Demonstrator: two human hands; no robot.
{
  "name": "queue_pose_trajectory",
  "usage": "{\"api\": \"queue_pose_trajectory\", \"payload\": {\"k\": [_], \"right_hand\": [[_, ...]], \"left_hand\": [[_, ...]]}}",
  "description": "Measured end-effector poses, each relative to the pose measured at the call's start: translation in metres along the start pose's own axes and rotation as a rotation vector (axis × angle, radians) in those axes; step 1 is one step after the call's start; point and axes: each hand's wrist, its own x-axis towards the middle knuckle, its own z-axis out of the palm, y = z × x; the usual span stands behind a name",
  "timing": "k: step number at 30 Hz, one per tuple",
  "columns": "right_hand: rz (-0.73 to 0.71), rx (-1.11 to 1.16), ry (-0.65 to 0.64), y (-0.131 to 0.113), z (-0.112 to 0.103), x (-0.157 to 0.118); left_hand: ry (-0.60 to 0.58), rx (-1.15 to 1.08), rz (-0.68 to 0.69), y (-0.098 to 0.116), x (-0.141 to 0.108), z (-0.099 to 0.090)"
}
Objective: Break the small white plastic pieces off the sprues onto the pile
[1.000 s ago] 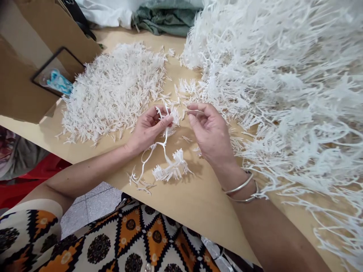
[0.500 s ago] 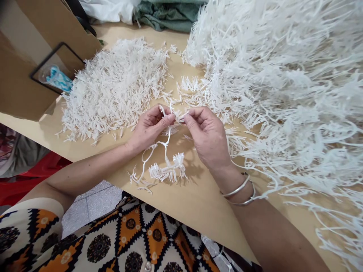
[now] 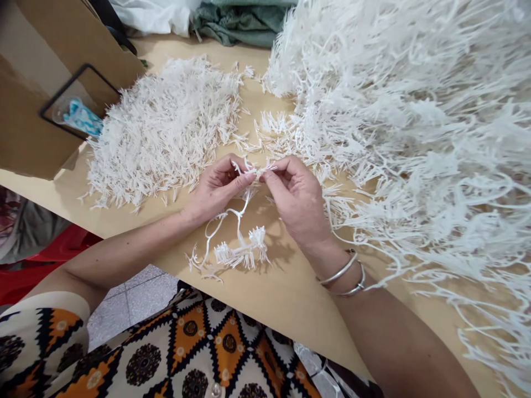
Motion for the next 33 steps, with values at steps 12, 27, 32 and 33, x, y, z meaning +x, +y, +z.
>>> {"api": "queue_pose_trajectory", "payload": {"k": [12, 27, 32, 33], "right_hand": [[0.196, 0.248, 0.206, 0.003, -0.024, 0.027], [-0.049, -0.243, -0.095, -0.011, -0.01, 0.001], [-0.024, -0.26, -0.086, -0.007, -0.007, 0.0], [-0.025, -0.26, -0.088, -0.007, -0.005, 0.0]], "left_hand": [[-0.126, 0.107, 0.078, -0.001, -0.006, 0.003], [0.081, -0.023, -0.104, 0.006, -0.003, 0.003], [0.054, -0.046, -0.102, 0.006, -0.002, 0.004], [0.048, -0.053, -0.099, 0.006, -0.002, 0.004]]}}
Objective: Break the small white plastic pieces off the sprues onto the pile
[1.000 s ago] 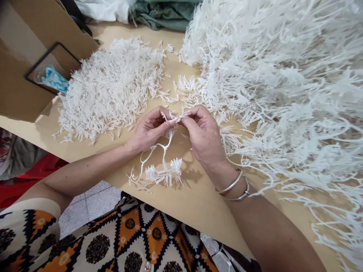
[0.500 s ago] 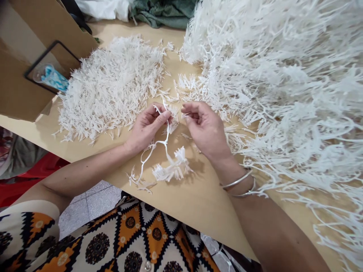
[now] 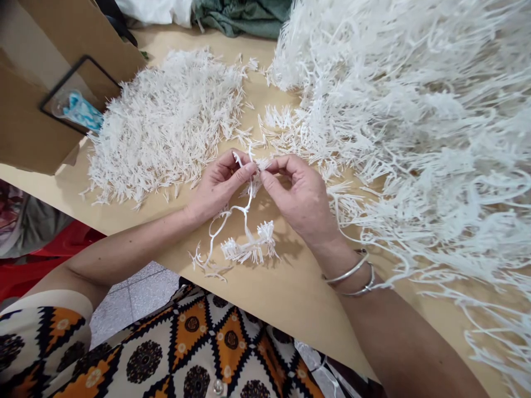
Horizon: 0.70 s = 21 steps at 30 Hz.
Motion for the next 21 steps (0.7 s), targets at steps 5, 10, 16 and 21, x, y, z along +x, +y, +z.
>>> {"api": "queue_pose_trajectory", "payload": {"k": [5, 10, 16, 21], "right_hand": [[-0.013, -0.015, -0.008, -0.002, 0.001, 0.0], [0.021, -0.005, -0.016, 0.0, -0.002, 0.002], [0.138, 0.223, 0.074, 0.01, -0.01, 0.014], [0.147, 0.286, 0.108, 0.011, -0.019, 0.019]], "left_hand": [[-0.01, 0.009, 0.019, -0.002, 0.0, 0.0], [-0.034, 0.021, 0.021, -0.006, 0.001, -0.002], [-0.125, 0.045, 0.063, -0.005, -0.001, -0.003], [-0.179, 0.056, 0.037, -0.003, -0.005, 0.001]]}}
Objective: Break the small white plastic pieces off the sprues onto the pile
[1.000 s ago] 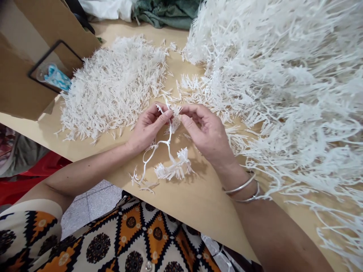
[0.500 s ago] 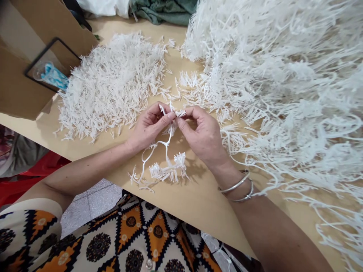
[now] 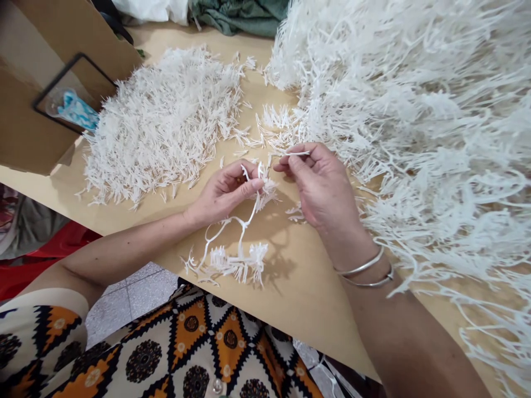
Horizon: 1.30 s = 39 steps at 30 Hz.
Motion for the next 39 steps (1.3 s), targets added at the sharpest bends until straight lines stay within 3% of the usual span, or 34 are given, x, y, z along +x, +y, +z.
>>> {"api": "queue_pose_trajectory", "payload": {"k": [5, 8, 25, 27, 32, 37, 39], "right_hand": [[-0.154, -0.212, -0.139, -0.005, 0.011, -0.013], [-0.127, -0.244, -0.17, -0.003, 0.014, -0.018], [-0.183, -0.379, -0.048, -0.005, 0.027, -0.025], [-0.188, -0.413, -0.025, -0.002, 0.024, -0.021], [-0.159, -0.315, 0.106, 0.006, 0.013, -0.003], [-0.168, -0.283, 0.034, 0.0, 0.01, -0.007], [-0.204, -0.257, 0.002, -0.004, 0.011, -0.012]], "left_hand": [[0.188, -0.018, -0.037, -0.002, 0.002, -0.001], [0.182, -0.006, -0.035, -0.002, 0.001, -0.001], [0.142, 0.091, -0.014, -0.01, 0.003, -0.005], [0.102, 0.076, -0.017, -0.009, 0.001, -0.004], [-0.126, 0.057, -0.042, -0.001, -0.005, 0.008], [0.071, -0.034, -0.109, 0.0, 0.0, 0.006], [0.098, -0.021, -0.102, 0.0, 0.002, 0.003]]}}
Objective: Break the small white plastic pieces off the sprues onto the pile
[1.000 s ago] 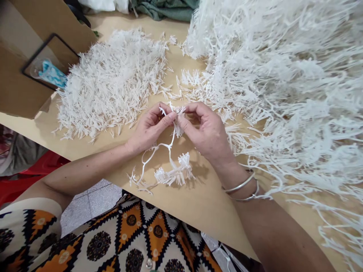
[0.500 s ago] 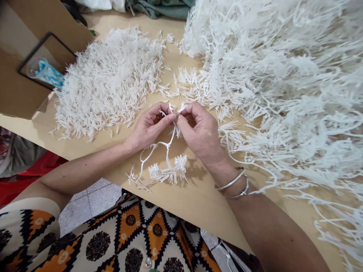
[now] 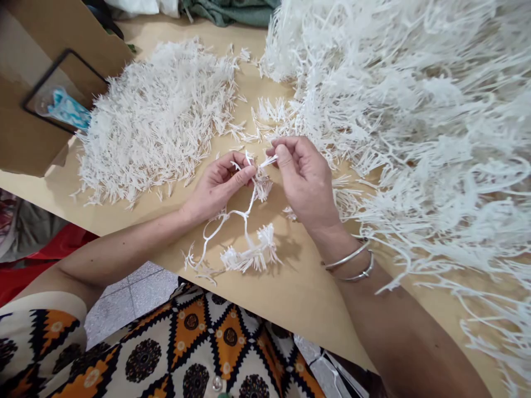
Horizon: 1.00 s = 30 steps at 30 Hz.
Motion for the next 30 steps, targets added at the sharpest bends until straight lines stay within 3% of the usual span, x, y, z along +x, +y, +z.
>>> {"api": "queue_pose_trajectory", "payload": {"k": [4, 13, 19, 26, 30], "right_hand": [[-0.066, 0.03, -0.076, -0.008, -0.002, -0.003], [-0.168, -0.286, -0.146, -0.012, -0.009, -0.003], [-0.309, -0.513, -0.067, -0.012, -0.002, -0.006], [-0.097, -0.398, 0.012, 0.001, 0.015, -0.006], [-0.093, -0.421, 0.137, 0.02, 0.005, 0.007]], "left_hand": [[0.007, 0.012, 0.006, -0.001, 0.001, -0.001], [0.023, 0.016, 0.026, -0.002, 0.0, -0.003], [0.012, -0.003, -0.003, -0.007, 0.003, -0.005], [-0.009, -0.05, -0.016, -0.003, 0.005, -0.01], [-0.11, -0.049, -0.029, 0.004, 0.0, -0.006]]}}
